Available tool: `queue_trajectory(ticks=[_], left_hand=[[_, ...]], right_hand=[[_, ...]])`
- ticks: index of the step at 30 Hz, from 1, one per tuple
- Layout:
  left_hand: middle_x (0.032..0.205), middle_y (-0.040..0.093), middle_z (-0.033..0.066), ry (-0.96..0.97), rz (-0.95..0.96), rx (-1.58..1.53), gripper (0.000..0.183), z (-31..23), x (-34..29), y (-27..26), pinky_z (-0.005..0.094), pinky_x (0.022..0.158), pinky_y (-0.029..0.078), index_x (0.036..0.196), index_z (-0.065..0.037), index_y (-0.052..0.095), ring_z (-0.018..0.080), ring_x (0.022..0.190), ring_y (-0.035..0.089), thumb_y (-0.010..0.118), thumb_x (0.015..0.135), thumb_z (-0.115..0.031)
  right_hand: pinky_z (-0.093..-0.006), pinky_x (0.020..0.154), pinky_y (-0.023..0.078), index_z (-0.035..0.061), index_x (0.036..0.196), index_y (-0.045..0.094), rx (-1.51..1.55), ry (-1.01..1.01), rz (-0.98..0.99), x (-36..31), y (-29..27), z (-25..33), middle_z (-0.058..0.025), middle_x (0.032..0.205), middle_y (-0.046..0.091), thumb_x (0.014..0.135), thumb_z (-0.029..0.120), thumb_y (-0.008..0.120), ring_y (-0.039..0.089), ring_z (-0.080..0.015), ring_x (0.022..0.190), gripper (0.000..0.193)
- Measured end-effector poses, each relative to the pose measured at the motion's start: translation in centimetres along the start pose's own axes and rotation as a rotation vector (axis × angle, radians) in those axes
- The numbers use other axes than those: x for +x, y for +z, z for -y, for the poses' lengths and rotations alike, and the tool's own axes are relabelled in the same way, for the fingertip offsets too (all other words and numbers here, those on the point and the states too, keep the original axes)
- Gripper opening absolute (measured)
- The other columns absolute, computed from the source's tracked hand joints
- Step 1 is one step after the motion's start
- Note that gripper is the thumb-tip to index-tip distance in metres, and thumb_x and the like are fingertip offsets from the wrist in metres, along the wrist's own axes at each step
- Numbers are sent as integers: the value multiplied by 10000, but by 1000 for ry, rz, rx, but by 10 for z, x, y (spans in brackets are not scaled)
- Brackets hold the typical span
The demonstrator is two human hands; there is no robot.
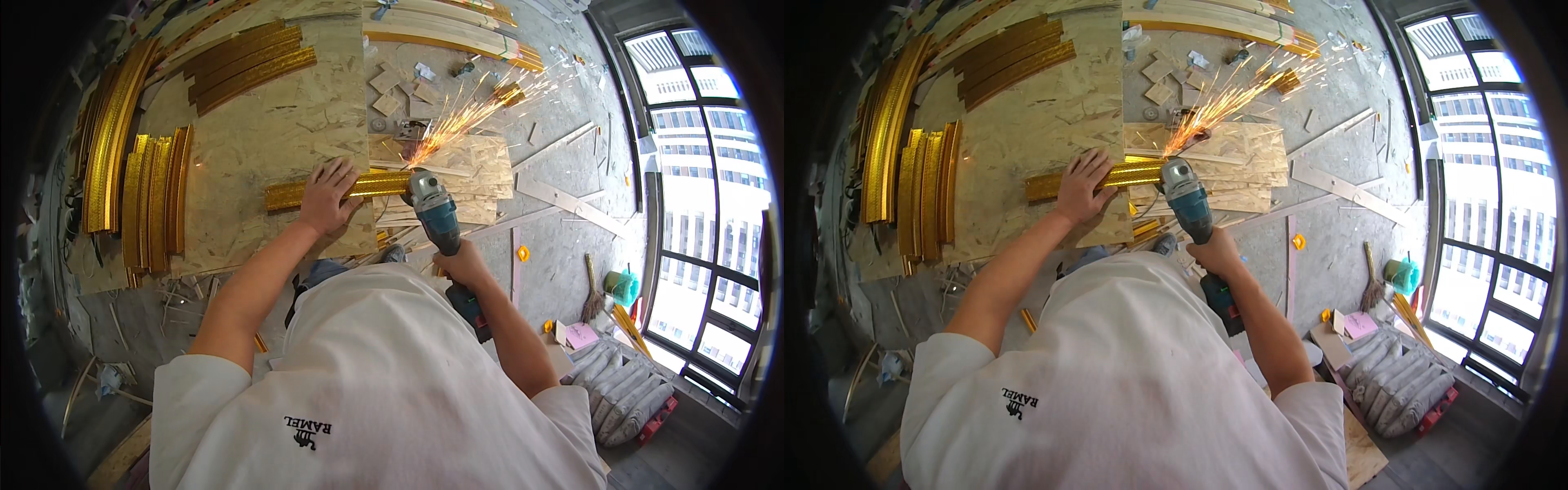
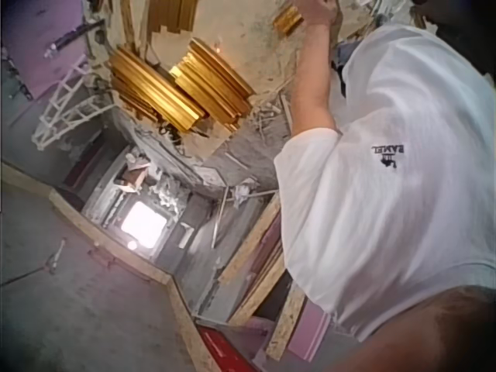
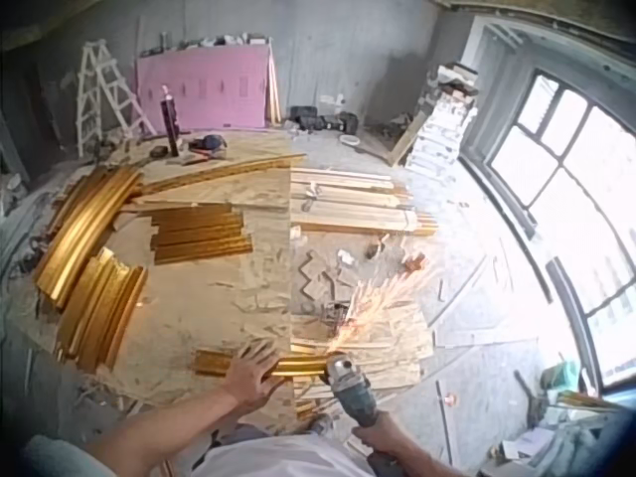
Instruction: The person repeatedly cuts gold-colored metal profiles on a wooden workbench using a handheld angle grinder. After each cut, the person moves the cut piece aside and positions the next profile for cutting. The process continues throughout the clip, producing a growing pile of cut sections.
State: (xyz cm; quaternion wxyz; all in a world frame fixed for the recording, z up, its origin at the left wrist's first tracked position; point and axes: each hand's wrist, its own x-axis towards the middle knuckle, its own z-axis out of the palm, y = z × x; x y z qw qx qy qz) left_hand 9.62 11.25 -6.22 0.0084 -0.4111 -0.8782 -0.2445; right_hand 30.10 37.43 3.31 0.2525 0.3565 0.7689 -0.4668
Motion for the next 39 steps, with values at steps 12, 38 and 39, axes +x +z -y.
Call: queue_trajectory(ticks=[12,38,39], left_hand=[[1468,525,113,12,-3,-3,565,0,0,0,530,1161,278,1319,-90,609,298,1415,416,569,937,-505],[1491,415,239,-446,-148,393,522,137,43,-118,503,1158,327,1424,6,472,387,1390,401,587,931,-123],[1483,425,244,-444,-152,346,516,143,34,-124,502,1151,337,1414,14,481,382,1381,415,590,927,-117]], right_hand=[[-349,568,541,-34,897,663,-18,1,-36,11,5,1,-110,682,682,744,216,736,681,-196,592,302],[-326,426,456,8,822,664,292,111,-356,39,-7,-71,-101,609,612,717,151,745,574,-198,456,194],[-325,424,455,6,818,665,296,156,-382,35,-5,-87,-103,608,609,722,146,739,571,-200,454,185]])
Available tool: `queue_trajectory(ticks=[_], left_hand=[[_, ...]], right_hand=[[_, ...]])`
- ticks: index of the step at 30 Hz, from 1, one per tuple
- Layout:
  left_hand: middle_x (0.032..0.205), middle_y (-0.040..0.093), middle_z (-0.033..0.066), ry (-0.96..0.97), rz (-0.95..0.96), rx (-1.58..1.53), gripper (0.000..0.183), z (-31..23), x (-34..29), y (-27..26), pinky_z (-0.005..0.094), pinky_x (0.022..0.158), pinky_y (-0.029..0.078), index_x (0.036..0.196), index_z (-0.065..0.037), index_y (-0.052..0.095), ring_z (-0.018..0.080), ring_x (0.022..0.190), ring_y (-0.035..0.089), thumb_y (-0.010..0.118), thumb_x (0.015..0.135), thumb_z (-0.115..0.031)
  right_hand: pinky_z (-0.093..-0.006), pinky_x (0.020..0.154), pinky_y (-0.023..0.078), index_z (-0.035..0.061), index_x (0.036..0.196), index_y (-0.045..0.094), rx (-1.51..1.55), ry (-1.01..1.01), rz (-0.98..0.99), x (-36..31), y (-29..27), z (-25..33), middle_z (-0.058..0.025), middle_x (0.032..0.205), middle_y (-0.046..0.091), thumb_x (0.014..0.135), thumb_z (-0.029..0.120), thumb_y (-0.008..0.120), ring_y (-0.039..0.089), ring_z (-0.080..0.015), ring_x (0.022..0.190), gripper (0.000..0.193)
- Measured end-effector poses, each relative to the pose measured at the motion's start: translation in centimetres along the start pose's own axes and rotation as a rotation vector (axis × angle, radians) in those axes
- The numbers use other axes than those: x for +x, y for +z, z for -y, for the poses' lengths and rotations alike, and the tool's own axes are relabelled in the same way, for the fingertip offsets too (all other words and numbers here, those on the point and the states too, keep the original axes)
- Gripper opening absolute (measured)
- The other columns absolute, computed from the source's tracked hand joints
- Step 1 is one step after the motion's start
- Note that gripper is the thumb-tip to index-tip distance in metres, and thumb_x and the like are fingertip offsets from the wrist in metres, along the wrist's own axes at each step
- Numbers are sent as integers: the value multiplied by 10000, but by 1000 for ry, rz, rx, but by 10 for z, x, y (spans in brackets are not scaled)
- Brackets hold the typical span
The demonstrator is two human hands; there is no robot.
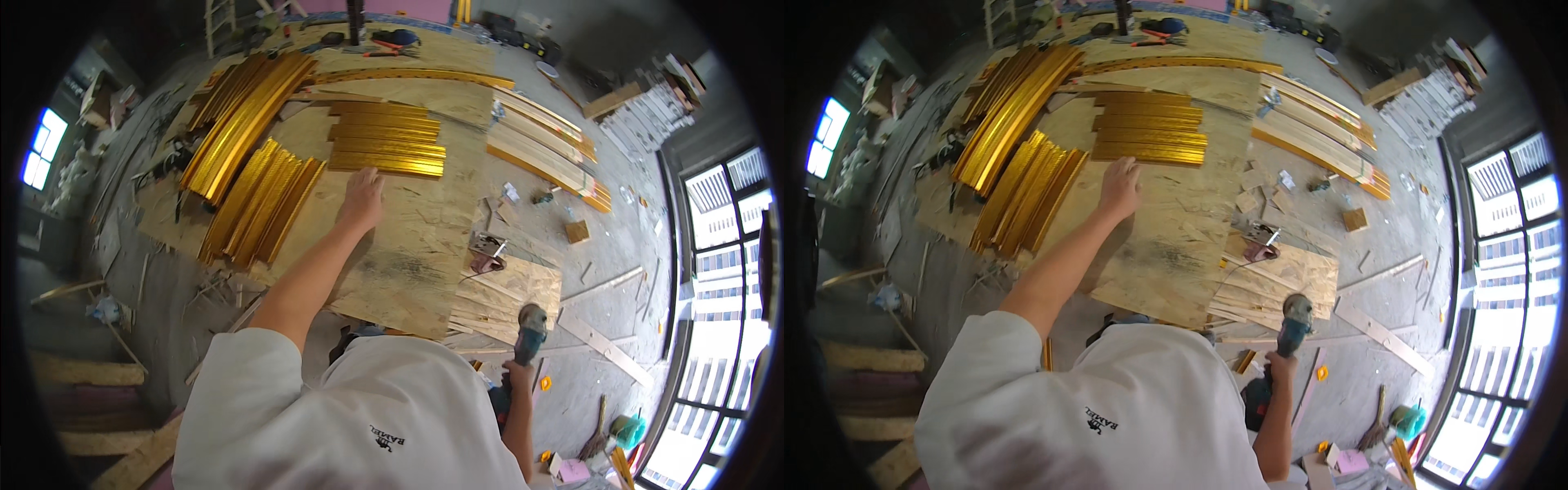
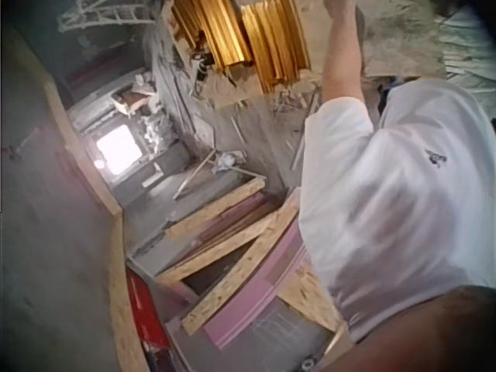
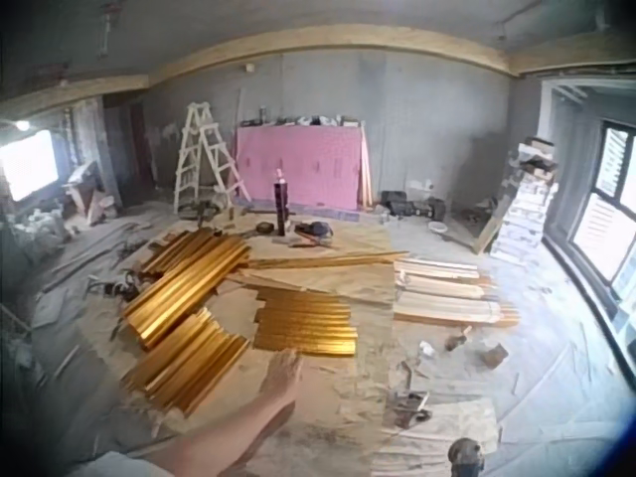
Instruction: The person repeatedly cuts gold-colored metal profiles on a wooden workbench using a handheld angle grinder. After each cut, the person moves the cut piece aside and positions the next profile for cutting. The process continues throughout the clip, producing a growing pile of cut sections.
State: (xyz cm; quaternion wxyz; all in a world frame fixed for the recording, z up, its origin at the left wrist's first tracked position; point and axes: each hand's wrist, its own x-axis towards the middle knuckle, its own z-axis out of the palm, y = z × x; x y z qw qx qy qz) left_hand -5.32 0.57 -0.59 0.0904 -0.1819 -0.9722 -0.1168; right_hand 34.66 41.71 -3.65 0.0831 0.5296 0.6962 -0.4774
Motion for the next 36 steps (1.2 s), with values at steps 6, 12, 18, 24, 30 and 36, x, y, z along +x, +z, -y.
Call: queue_trajectory(ticks=[6,12,18,24,30,36], left_hand=[[1295,571,195,-553,75,230,370,101,-70,-18,500,1061,410,1266,-2,578,325,1233,535,621,931,-152],[1308,568,154,-659,349,270,399,139,-85,-45,464,1082,408,1302,-41,569,310,1252,519,636,965,-243],[1349,519,139,-450,313,188,334,64,-72,-95,446,1050,423,1179,-36,587,320,1290,470,680,940,-251],[1267,555,175,-20,423,-227,204,-45,-100,-41,459,895,493,1042,-23,568,357,1152,548,642,965,-196],[1185,616,182,87,733,-411,299,-105,-107,-23,468,924,495,1211,-42,575,360,1094,594,591,994,-249],[1381,530,116,267,473,-170,538,-98,-96,12,444,1062,434,1406,-98,527,317,1273,494,642,953,-365]], right_hand=[[-343,414,456,-69,801,645,-19,136,-27,-18,-10,-54,-136,634,625,724,76,718,600,-231,465,180],[-346,414,472,-92,790,640,52,208,-2,-21,-13,-78,-140,621,622,740,58,717,597,-231,457,175],[-334,401,459,-51,782,645,120,213,4,-11,-15,-103,-108,596,602,762,96,702,579,-209,445,159],[-325,415,457,-6,787,655,65,152,2,-12,-12,-86,-100,603,610,735,121,730,571,-176,451,157],[-320,409,442,4,813,656,77,104,43,-29,-13,-68,-88,609,616,737,117,731,574,-177,452,155],[-321,438,455,-4,808,644,38,-37,88,-34,-13,-57,-66,611,605,749,119,724,582,-165,478,158]])
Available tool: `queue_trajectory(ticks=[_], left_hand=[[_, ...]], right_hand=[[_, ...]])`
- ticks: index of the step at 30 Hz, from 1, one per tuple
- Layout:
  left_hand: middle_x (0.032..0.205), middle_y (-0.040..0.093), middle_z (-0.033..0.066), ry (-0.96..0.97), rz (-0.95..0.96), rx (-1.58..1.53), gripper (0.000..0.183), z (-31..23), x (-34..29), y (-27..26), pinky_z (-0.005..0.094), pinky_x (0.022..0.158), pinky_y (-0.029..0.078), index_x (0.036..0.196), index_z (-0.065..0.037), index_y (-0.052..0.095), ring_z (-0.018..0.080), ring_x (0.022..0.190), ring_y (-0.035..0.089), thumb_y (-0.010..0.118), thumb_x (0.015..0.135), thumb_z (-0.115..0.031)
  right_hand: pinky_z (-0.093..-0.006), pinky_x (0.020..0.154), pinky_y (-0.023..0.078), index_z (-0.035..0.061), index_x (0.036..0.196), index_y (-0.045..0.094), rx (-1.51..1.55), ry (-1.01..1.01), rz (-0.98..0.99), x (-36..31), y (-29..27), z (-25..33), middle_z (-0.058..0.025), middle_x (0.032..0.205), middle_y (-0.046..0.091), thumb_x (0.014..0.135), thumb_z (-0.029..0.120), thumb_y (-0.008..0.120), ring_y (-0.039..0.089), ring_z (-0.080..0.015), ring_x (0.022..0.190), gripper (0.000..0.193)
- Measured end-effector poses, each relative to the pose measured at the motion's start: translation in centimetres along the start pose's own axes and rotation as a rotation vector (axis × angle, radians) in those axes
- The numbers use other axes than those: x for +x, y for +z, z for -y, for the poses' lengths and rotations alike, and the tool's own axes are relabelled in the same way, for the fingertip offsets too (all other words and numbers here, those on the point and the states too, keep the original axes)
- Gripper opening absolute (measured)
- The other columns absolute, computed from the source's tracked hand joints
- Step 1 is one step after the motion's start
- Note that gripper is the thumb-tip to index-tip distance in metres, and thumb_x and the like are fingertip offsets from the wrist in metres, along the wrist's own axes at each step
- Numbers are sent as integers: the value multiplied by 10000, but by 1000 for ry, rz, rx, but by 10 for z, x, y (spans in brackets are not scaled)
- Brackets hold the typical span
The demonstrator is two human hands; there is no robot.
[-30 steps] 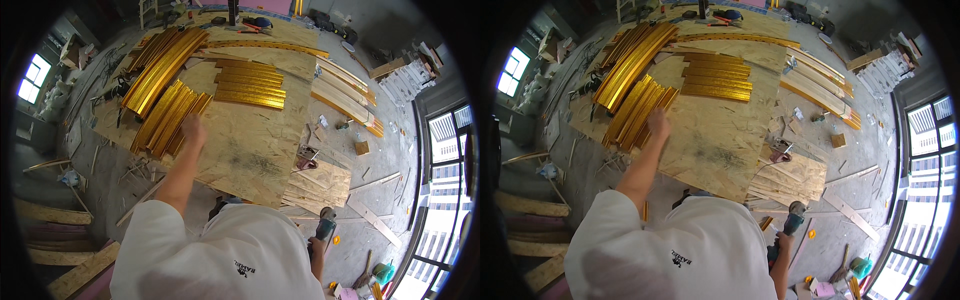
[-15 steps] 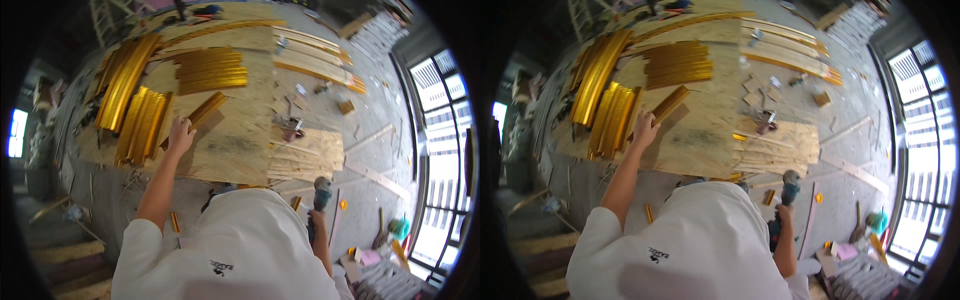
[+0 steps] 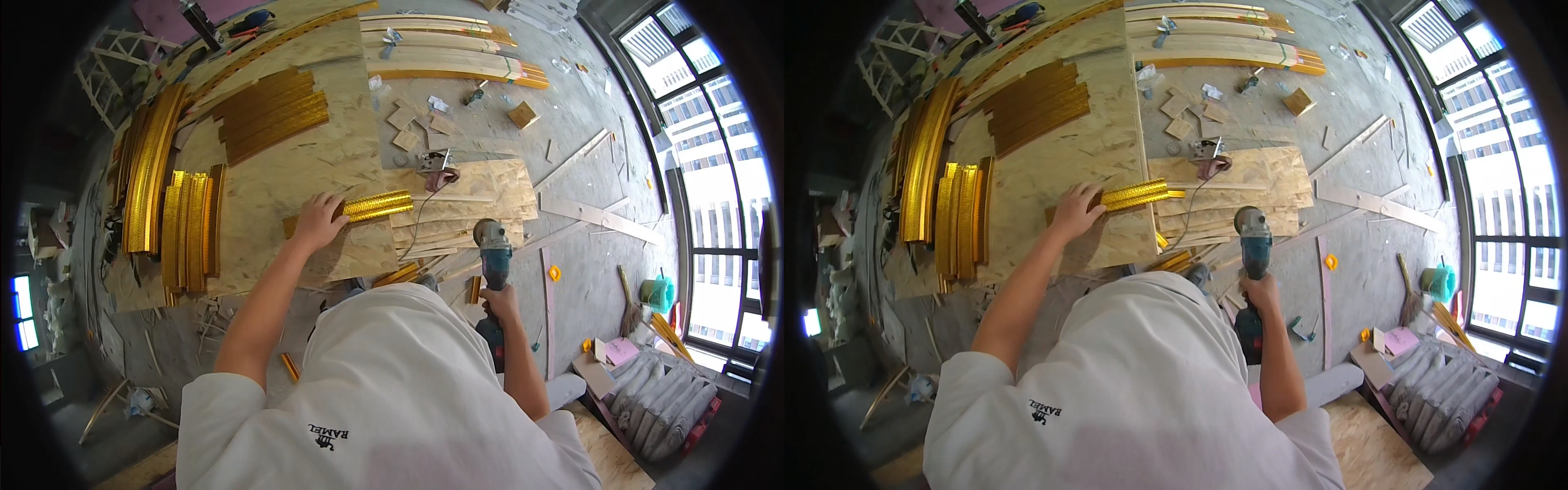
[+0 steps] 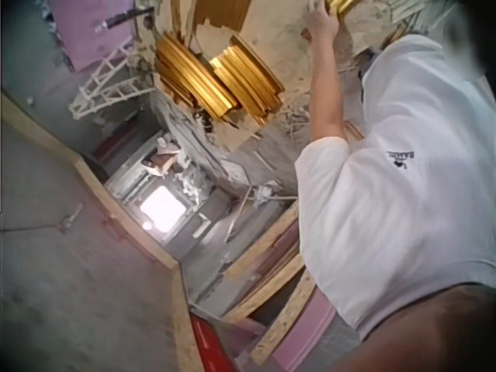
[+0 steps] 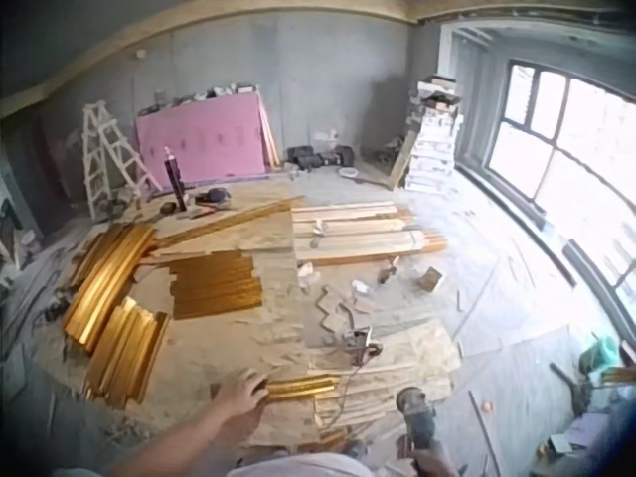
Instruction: The person repeatedly cuts gold-colored metal profiles on a wooden workbench using a handheld angle grinder. After each cut, the person moves the cut piece aside and positions the next profile for cutting. The process continues throughout the clip, producing a growing pile of cut sections.
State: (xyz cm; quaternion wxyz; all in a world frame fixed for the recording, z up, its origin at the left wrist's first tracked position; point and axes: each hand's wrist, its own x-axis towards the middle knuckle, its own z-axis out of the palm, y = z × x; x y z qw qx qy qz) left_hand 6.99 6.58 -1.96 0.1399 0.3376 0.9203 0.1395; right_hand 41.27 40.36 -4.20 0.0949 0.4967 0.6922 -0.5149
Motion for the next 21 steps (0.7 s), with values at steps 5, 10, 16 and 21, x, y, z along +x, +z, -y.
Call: queue_trajectory(ticks=[5,10,16,21], left_hand=[[1417,485,121,28,-42,-51,669,-24,7,25,451,1089,406,1403,-63,517,331,1313,459,730,868,-403],[1388,499,136,196,-249,-71,637,-35,0,59,469,1088,388,1354,-31,535,352,1310,454,745,844,-350],[1344,511,140,231,-298,-194,618,-42,0,61,477,1088,377,1326,-25,553,369,1265,470,752,812,-304],[1246,545,123,268,-310,-157,560,-53,-6,45,470,1032,406,1290,-75,603,352,1165,511,753,819,-338]], right_hand=[[-335,510,498,-27,881,650,-38,-41,27,-16,4,44,-99,641,643,743,195,712,627,-182,532,268],[-323,502,504,-23,871,657,-61,-86,142,-6,12,58,-91,646,655,753,198,736,637,-166,536,262],[-314,491,504,-14,857,664,-116,-56,227,-5,17,75,-86,651,668,752,207,746,646,-160,534,258],[-313,490,502,-27,849,656,-176,-78,242,-7,17,87,-85,642,659,750,206,743,643,-156,532,267]])
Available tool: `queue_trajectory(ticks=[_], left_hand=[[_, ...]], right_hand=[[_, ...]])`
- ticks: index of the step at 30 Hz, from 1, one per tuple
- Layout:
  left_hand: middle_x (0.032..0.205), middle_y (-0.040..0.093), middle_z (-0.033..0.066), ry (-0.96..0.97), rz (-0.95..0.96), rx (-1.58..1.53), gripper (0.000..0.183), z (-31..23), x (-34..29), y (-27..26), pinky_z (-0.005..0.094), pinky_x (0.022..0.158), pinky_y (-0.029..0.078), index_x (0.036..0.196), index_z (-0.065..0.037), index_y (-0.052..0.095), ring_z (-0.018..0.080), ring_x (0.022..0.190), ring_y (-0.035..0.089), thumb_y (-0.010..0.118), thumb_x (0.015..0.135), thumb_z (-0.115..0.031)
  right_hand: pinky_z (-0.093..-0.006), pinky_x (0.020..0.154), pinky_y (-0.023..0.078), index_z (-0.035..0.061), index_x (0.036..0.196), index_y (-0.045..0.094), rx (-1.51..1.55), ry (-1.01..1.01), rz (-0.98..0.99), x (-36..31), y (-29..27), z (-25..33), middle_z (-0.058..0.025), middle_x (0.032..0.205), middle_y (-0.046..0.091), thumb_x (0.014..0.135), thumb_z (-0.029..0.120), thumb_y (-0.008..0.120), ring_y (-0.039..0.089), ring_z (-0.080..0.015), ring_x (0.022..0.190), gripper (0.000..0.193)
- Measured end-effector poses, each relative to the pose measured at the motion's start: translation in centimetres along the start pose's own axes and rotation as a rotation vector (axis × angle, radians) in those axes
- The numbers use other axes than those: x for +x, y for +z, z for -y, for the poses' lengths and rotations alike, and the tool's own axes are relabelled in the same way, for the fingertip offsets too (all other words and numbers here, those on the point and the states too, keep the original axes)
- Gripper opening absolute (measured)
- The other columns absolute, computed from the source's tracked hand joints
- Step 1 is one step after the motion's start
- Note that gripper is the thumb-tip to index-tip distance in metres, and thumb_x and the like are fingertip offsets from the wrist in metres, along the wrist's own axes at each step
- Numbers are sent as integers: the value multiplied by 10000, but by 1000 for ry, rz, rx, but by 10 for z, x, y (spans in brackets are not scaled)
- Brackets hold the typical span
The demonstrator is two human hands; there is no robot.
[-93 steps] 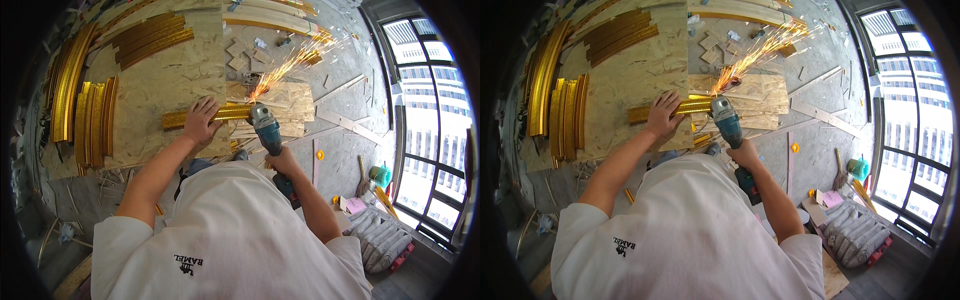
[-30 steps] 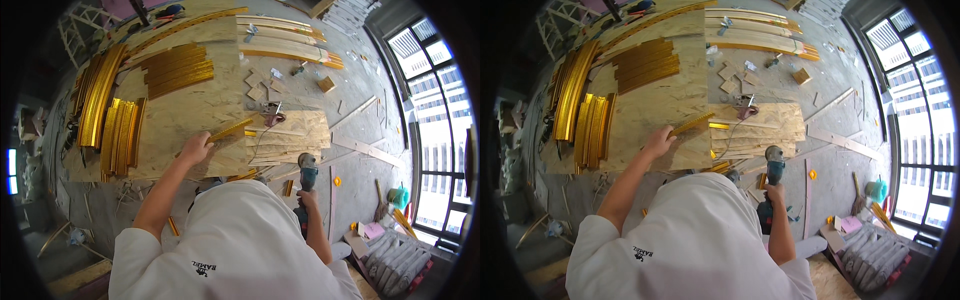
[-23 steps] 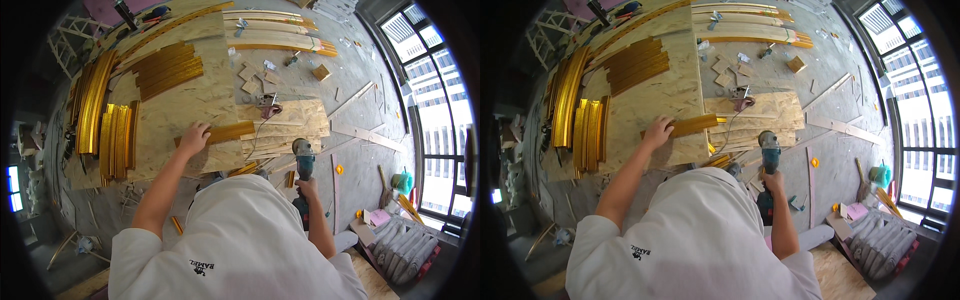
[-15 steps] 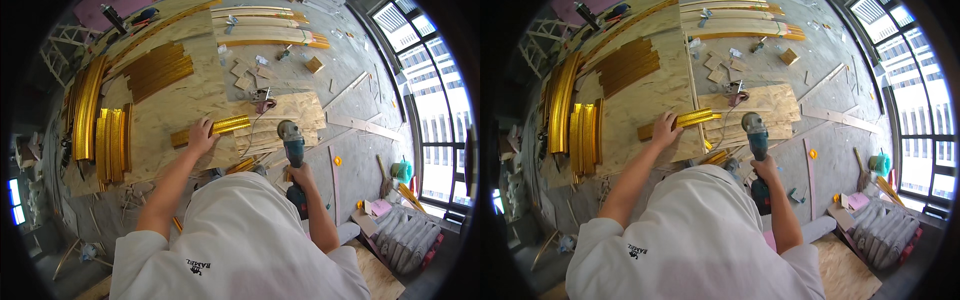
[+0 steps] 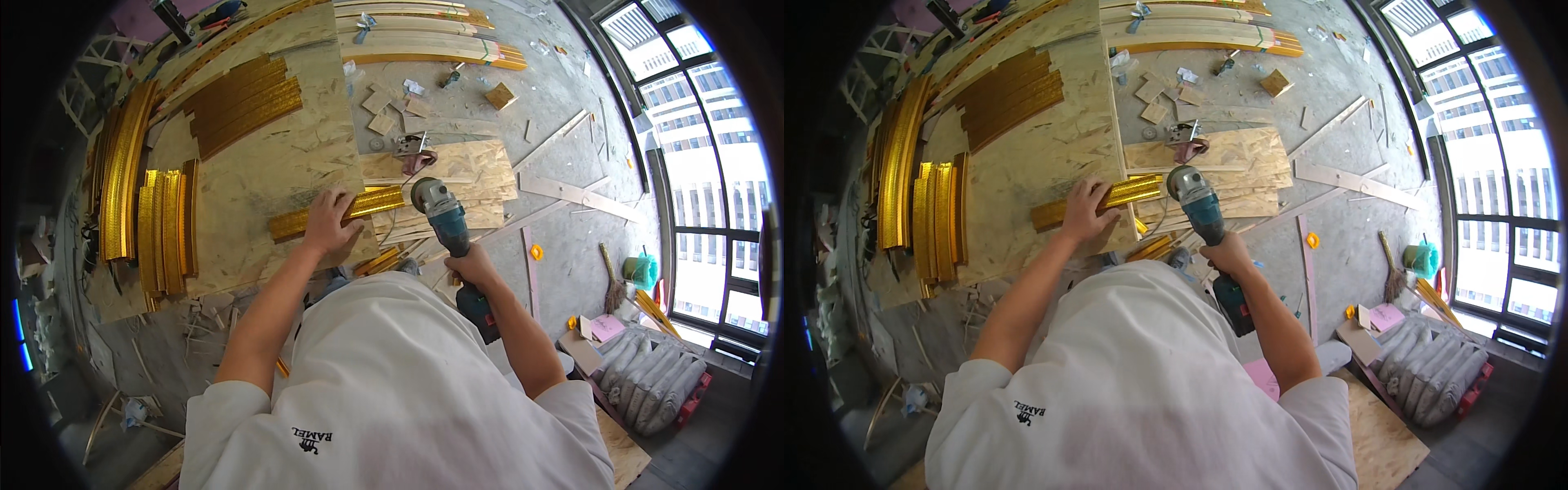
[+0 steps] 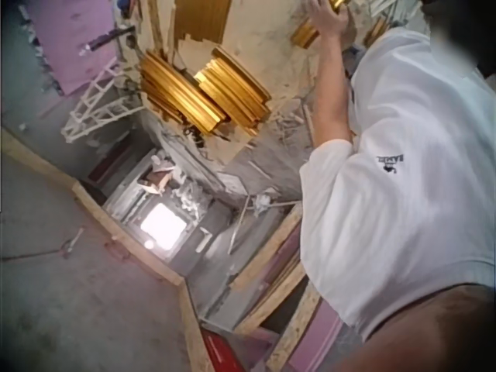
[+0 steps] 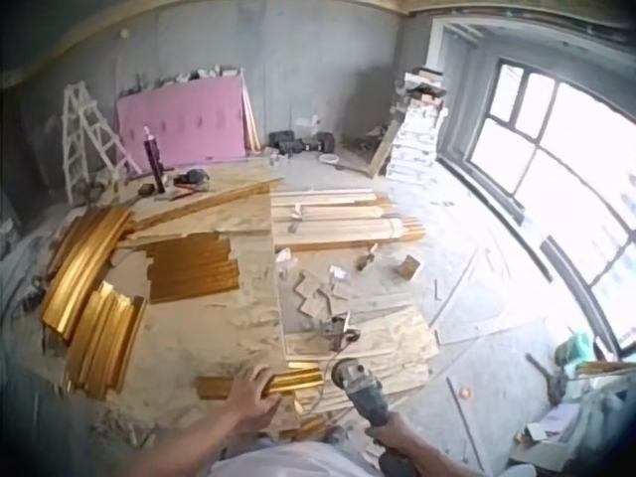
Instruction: The person repeatedly cuts gold-colored metal profiles on a wooden workbench using a handheld angle grinder. After each cut, the person moves the cut piece aside and positions the next profile for cutting. The process continues throughout the clip, producing a growing pile of cut sections.
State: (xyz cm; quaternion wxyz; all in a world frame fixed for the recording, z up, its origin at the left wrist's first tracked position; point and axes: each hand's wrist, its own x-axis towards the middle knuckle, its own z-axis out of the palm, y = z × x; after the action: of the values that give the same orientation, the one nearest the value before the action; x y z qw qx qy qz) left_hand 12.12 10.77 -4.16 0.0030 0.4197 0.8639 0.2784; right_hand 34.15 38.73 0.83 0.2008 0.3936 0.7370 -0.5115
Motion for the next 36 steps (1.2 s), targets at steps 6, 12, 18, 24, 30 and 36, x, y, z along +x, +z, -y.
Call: queue_trajectory(ticks=[6,12,18,24,30,36], left_hand=[[1210,552,105,-49,17,-29,539,6,0,9,472,986,416,1286,-111,623,348,1120,524,722,840,-398],[1183,550,99,-3,9,-36,544,13,-3,13,466,984,408,1287,-117,626,339,1103,520,708,848,-429],[1166,550,100,-13,30,-43,546,9,-3,8,462,988,409,1283,-116,629,335,1101,515,699,849,-440],[1162,561,99,-20,32,-48,563,8,-2,5,457,1001,409,1297,-123,626,329,1110,516,699,844,-449],[1173,566,93,-38,51,-41,557,8,0,3,455,1005,409,1285,-121,631,326,1128,516,704,837,-443],[1180,570,79,-22,40,-60,550,8,1,3,450,1005,409,1243,-94,639,317,1139,519,726,809,-420]], right_hand=[[-314,485,502,-33,925,654,-55,-17,20,4,-3,5,-81,634,647,747,194,734,636,-156,525,299],[-319,486,511,-24,999,650,-132,17,50,0,-9,25,-84,639,645,747,188,728,633,-161,522,338],[-313,480,500,-32,964,647,-154,5,73,2,-9,23,-79,629,638,746,179,729,619,-158,509,314],[-312,475,490,-37,896,643,-118,6,84,0,-7,24,-77,623,631,744,181,730,605,-155,500,279],[-317,483,500,-41,868,631,-127,10,92,-2,-8,24,-81,634,636,740,184,733,623,-160,516,278],[-331,506,514,-56,897,634,-117,9,99,1,-7,21,-89,655,642,735,178,734,642,-169,541,301]])
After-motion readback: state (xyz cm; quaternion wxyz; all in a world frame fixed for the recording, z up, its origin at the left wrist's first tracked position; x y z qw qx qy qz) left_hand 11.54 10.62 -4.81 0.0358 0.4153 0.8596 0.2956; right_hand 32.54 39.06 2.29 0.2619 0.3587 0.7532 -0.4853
